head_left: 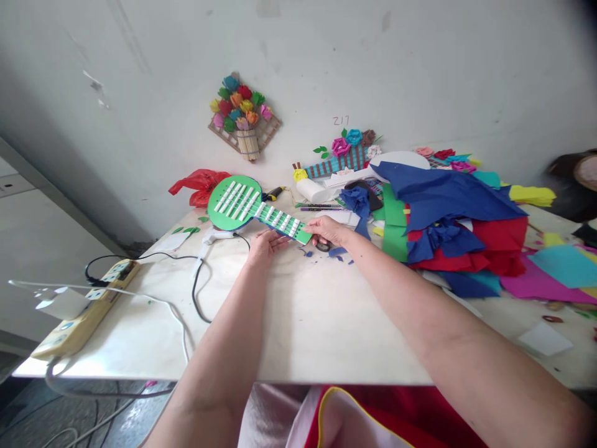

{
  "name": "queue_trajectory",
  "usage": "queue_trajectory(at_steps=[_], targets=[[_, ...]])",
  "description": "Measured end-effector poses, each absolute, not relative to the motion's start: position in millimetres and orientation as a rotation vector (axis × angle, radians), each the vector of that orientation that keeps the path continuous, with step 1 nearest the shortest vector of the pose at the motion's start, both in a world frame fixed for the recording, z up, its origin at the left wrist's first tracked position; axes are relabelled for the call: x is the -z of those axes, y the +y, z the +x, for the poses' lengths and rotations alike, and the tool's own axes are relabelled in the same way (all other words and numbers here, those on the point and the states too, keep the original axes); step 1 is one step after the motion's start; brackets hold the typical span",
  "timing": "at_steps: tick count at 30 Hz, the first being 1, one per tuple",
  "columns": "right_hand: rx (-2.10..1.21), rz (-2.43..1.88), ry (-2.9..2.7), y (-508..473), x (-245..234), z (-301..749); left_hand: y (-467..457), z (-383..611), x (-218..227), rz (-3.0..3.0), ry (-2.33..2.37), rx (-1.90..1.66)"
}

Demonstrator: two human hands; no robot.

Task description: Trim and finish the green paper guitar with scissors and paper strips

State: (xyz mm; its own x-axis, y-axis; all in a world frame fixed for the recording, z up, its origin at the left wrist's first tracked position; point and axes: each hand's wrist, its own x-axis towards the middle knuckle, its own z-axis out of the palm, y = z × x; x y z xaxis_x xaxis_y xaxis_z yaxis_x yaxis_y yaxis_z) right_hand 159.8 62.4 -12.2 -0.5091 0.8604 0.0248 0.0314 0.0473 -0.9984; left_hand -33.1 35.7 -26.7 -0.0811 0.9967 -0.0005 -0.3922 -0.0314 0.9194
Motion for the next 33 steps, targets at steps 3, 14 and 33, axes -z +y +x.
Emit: queue_trajectory(at_steps=[3,14,33], targets=[[-1.538,-0.916,-1.641,61.3,11.6,160.0,36.7,-34.2,26.4,0.862,0.931,-1.436],[-1.540,-0.901,-1.657,60.2,12.2,159.5,36.6,-35.8,28.1,0.890,0.936,-1.462],[-1.791,-0.888,-1.569,61.1,12.1,163.6,34.2,-31.8,24.6,0.824,0.897,-1.483]])
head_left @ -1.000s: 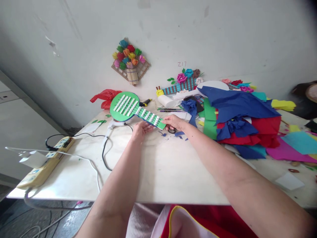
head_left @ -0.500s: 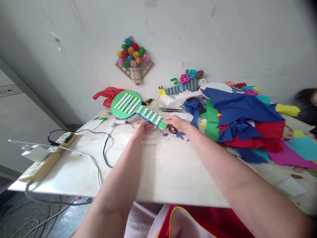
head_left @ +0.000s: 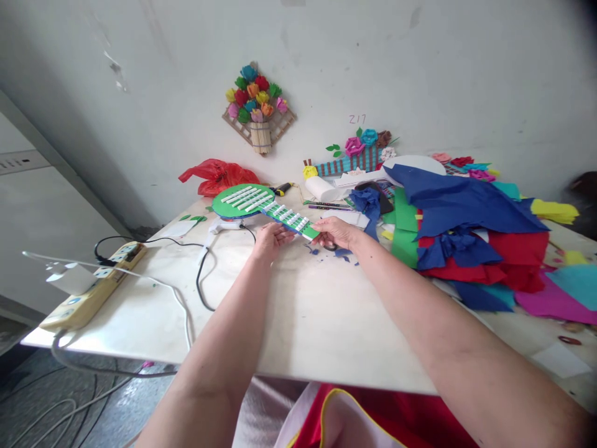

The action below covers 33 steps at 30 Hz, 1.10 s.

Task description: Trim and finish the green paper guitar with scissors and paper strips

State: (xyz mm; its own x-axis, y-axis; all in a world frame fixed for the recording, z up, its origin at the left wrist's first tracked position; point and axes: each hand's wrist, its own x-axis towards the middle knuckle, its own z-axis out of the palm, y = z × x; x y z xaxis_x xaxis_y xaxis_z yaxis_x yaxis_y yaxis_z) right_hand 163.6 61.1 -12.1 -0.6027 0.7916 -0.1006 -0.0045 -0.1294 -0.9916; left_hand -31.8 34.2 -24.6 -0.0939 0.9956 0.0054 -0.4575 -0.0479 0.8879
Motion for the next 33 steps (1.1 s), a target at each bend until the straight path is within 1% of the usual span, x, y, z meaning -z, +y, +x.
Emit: queue_trajectory(at_steps=[18,33], targets=[[-1.825,-0.882,-1.576,60.0,9.7,166.4,34.9,-34.4,25.8,0.845,0.846,-1.483],[-1.929,-0.952,-1.469,65.4,7.5,172.7,29.1,-31.6,22.4,0.947,0.777,-1.454]])
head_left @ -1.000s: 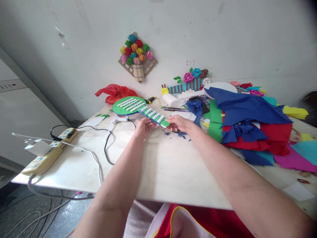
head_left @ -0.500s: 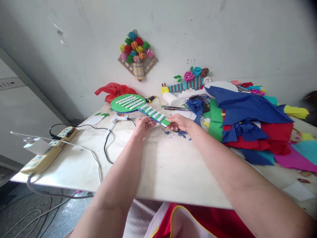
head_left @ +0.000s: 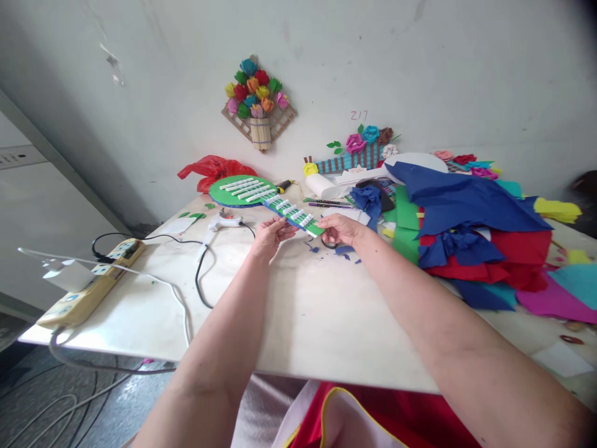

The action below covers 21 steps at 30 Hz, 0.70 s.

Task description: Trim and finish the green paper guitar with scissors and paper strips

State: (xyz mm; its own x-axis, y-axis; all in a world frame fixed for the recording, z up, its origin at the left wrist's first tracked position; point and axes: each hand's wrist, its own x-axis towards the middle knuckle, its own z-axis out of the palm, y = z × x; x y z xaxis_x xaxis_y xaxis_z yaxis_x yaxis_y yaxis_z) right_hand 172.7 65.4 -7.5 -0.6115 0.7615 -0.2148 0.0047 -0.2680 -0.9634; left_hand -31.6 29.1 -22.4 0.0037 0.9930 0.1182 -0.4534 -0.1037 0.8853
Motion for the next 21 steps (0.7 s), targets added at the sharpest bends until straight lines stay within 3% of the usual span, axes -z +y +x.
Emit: queue_trajectory(at_steps=[21], targets=[[-1.912,-0.983,-1.474,60.2,3.5,173.2,30.1,-30.6,25.2,0.998,0.771,-1.424]])
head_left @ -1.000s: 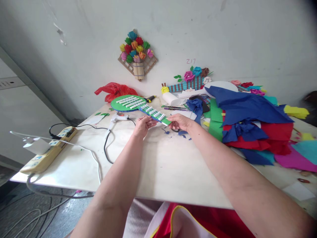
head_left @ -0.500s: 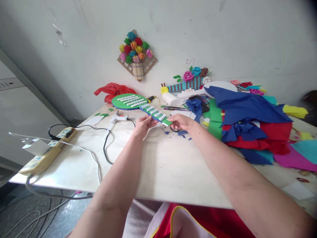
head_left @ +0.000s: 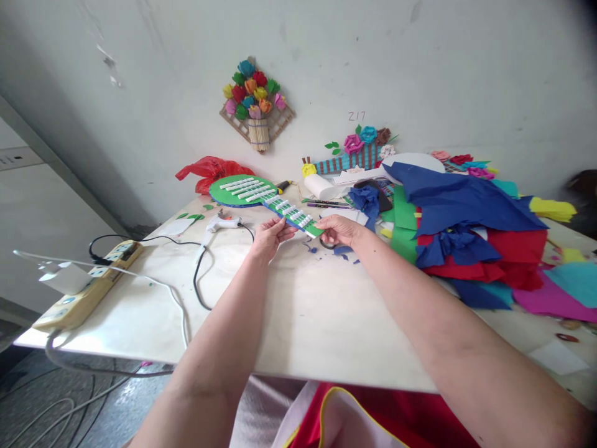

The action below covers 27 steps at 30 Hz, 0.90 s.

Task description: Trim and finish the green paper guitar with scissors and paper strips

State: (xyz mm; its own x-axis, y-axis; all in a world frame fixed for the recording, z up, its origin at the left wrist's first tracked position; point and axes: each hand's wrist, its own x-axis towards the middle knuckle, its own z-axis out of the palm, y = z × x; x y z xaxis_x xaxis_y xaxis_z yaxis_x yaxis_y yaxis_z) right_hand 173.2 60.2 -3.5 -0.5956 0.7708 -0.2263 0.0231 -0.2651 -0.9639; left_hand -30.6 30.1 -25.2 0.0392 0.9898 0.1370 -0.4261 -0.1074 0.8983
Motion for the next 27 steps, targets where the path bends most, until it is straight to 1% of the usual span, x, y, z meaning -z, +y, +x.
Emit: queue_trajectory(at_steps=[12,18,27], targets=[[-1.897,-0.949,-1.529,62.3,6.8,176.8,28.2,-31.1,20.6,0.938,0.792,-1.428],[-1.934,-0.935,-1.551,61.0,8.4,174.6,35.2,-35.1,22.0,0.794,0.904,-1.542],[-1.906,-0.924,-1.573,58.4,6.7,173.9,34.3,-38.0,18.4,0.773,0.867,-1.503]])
